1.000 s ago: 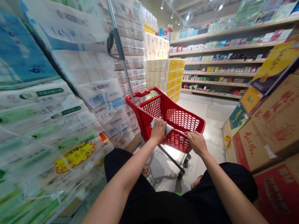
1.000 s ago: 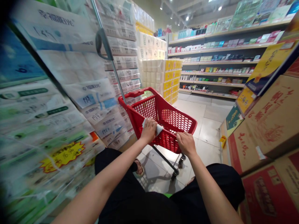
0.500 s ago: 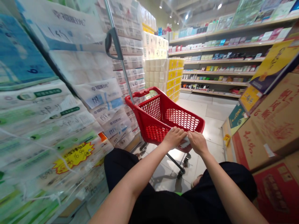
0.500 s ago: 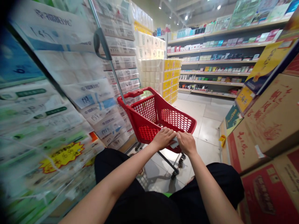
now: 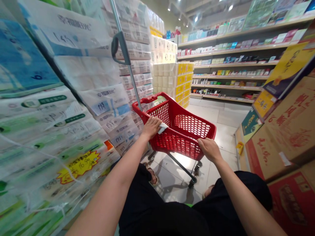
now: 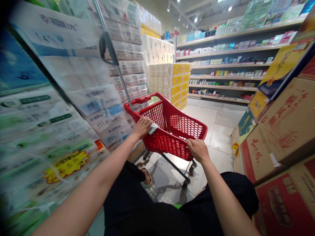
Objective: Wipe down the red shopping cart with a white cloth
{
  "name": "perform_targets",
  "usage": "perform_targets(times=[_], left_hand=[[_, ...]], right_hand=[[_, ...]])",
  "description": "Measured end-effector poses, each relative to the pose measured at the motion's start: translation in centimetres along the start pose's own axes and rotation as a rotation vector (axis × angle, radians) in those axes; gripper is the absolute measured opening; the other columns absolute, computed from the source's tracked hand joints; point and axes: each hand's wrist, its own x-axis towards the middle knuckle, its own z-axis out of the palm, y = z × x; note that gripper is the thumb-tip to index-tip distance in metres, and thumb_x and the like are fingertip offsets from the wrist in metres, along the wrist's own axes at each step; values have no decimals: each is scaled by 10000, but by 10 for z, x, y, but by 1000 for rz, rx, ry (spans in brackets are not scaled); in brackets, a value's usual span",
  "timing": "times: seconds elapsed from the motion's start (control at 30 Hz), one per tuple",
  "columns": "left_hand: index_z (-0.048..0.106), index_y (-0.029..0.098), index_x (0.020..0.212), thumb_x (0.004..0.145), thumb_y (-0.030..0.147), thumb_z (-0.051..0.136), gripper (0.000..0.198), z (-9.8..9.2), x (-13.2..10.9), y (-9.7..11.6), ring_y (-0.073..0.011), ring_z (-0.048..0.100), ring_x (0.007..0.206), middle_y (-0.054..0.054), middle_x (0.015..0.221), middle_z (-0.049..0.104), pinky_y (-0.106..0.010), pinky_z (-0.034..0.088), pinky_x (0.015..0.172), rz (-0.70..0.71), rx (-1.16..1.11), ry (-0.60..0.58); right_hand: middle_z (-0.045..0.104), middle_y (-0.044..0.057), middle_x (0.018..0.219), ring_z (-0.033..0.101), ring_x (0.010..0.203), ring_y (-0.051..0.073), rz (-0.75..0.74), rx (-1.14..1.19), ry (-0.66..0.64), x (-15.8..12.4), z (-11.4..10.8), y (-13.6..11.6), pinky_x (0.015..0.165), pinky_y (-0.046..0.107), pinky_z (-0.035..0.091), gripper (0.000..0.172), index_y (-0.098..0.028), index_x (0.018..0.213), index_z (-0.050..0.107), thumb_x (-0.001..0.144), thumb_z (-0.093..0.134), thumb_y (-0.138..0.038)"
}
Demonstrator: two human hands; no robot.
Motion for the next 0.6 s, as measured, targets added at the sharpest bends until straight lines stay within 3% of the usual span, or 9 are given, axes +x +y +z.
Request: perform_targets(times=[0.1, 0.2, 0.4, 0.6], left_hand=[[488, 242, 1251, 961, 271, 375, 313, -5, -6, -15, -228, 294, 1369, -65, 1349, 478, -480, 154, 1189, -74, -7, 39], [480, 228, 1267, 964, 282, 381, 323, -6, -8, -3, -231, 267, 1383, -76, 1366, 463, -496, 159, 1184, -161, -19, 76], [523, 258, 1246, 907, 331, 531, 347, 0, -3, 77, -240, 410, 1254, -69, 1240, 528, -478, 242, 1148, -93, -119, 44], [561, 286, 1206, 920, 339, 516, 294, 0, 10, 144, -215, 464, 1102, -38, 1098, 574, -424, 321, 1073, -52, -280, 32]], right_hand=[[595, 16, 660, 514, 685, 165, -3, -10, 10, 0, 0, -2, 686, 302, 295, 494, -218, 651, 514, 985, 245, -463], [597, 17, 651, 517, 675, 167, -1, -25, 29, 0, 1, -4, 682, 304, 300, 500, -221, 650, 531, 982, 248, -464], [655, 21, 731, 560, 708, 179, -6, 10, 47, -1, 0, -8, 689, 316, 331, 465, -244, 859, 644, 979, 255, -469], [706, 10, 967, 608, 856, 212, -12, 81, 58, 0, -1, -8, 777, 344, 386, 398, -283, 1149, 584, 915, 415, -557]])
